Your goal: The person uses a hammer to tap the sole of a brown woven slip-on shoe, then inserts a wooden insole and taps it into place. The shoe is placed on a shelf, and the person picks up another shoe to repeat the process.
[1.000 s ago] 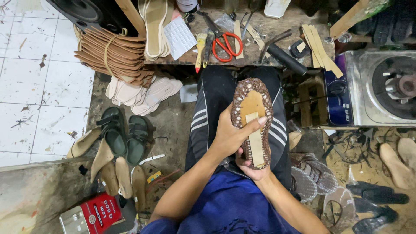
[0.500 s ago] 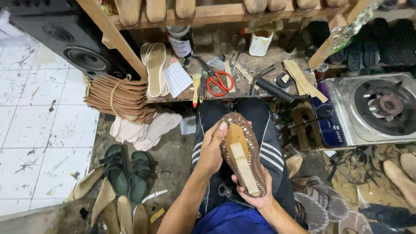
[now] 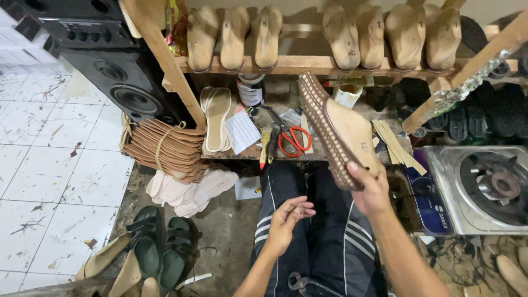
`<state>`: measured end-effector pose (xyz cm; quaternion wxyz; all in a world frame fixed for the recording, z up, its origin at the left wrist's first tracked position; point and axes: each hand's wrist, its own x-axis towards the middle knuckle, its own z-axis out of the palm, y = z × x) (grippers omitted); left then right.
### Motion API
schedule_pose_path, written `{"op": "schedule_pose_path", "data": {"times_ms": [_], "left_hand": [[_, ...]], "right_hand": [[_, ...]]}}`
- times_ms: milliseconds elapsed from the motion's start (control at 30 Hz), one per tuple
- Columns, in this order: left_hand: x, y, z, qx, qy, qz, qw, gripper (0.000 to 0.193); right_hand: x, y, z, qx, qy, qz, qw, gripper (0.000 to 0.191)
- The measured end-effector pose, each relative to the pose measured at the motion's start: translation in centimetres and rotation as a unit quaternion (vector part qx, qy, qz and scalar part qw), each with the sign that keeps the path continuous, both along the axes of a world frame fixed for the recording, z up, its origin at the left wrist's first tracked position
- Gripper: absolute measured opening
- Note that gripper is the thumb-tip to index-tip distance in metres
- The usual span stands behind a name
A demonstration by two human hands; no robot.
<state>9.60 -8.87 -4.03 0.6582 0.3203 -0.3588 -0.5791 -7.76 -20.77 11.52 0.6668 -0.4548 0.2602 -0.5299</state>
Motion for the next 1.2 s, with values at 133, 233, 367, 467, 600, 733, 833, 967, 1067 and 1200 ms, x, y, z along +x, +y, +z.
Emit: {"op": "schedule_pose_path", "data": {"times_ms": [133,233,367,467,600,733,833,967,1067,1200], "left_hand": [[0.8,-0.5,0.5,0.037,0.012,0.001,0.999,0.032],[1.3,-0.7,1.5,0.039,0.008,-0.007,0.999,0.033],[1.7,-1.1,1.7,0.060,0.018,-0.023,0.998,0.033],[1.6,-1.7,1.2,0.058,0.019,-0.031,0.998,0.034],[0.7,-2.2,0.7,0.058,0.022,-0.042,0.997,0.033],[0.1,-2.2,0.7,0.051,0.029,-0.063,0.996,0.035],[0.1,-2.2,0.7,0.051,0.023,-0.060,0.997,0.036],[0.0,-3.2,0.3,0.049,0.057,-0.052,0.996,0.034],[-0.2,-3.9,0.2,0.055,0.079,-0.070,0.993,0.033],[-0.1,-4.0,0.4,0.051,0.055,-0.077,0.994,0.035]], "right_hand": [[7.3,-10.5,3.7,-0.131,0.156,-0.109,0.973,0.048],[12.5,-18.1,6.1,-0.252,0.303,-0.179,0.902,0.045],[18.5,-24.5,6.9,-0.306,0.377,-0.230,0.843,0.045],[19.9,-25.8,5.5,-0.367,0.378,-0.267,0.806,0.049],[19.6,-25.0,3.7,-0.393,0.307,-0.270,0.823,0.051],[19.6,-25.7,3.7,-0.360,0.302,-0.332,0.818,0.044],[18.4,-27.9,4.6,-0.154,0.135,-0.209,0.956,0.031],[14.6,-30.1,4.5,0.009,-0.271,0.026,0.962,0.033],[12.6,-28.1,4.2,0.122,-0.377,0.109,0.912,0.042],[12.1,-23.7,4.7,0.158,-0.439,0.165,0.869,0.053]]}}
